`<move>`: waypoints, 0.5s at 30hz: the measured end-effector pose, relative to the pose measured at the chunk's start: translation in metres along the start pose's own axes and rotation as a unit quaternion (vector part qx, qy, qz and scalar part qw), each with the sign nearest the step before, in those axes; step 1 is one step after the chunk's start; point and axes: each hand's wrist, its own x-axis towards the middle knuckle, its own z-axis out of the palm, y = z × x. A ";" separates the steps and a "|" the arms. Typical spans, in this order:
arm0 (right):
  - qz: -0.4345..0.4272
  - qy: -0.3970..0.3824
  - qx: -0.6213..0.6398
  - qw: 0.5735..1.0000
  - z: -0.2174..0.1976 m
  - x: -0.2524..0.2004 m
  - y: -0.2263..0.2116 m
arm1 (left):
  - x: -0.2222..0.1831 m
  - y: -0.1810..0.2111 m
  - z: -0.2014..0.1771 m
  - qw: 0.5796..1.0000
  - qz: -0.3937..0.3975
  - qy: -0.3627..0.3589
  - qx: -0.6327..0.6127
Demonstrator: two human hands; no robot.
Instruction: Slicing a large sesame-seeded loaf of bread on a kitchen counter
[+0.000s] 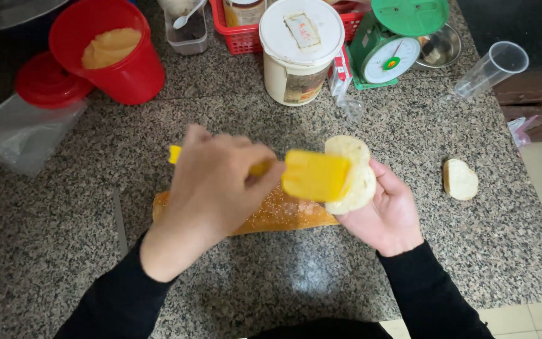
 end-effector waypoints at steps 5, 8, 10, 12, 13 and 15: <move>-0.011 0.074 0.011 0.997 -0.007 -0.001 -0.004 | -0.001 -0.017 -0.012 0.998 -0.047 0.012 0.031; -0.018 0.093 -0.005 0.996 -0.012 -0.001 -0.001 | 0.001 -0.010 -0.009 0.997 0.036 0.067 0.035; -0.019 0.097 -0.010 0.995 -0.009 0.000 0.001 | 0.008 -0.009 -0.006 0.997 0.057 0.050 0.015; 0.023 -0.010 -0.022 0.999 0.003 0.001 0.004 | 0.017 -0.018 -0.004 0.997 0.000 0.076 0.015; 0.024 -0.011 -0.022 0.999 0.000 0.001 0.003 | 0.015 -0.022 -0.006 0.997 -0.001 0.076 0.015; 0.001 0.048 -0.003 0.999 -0.005 0.001 0.000 | 0.013 -0.032 -0.009 0.979 0.010 0.179 0.099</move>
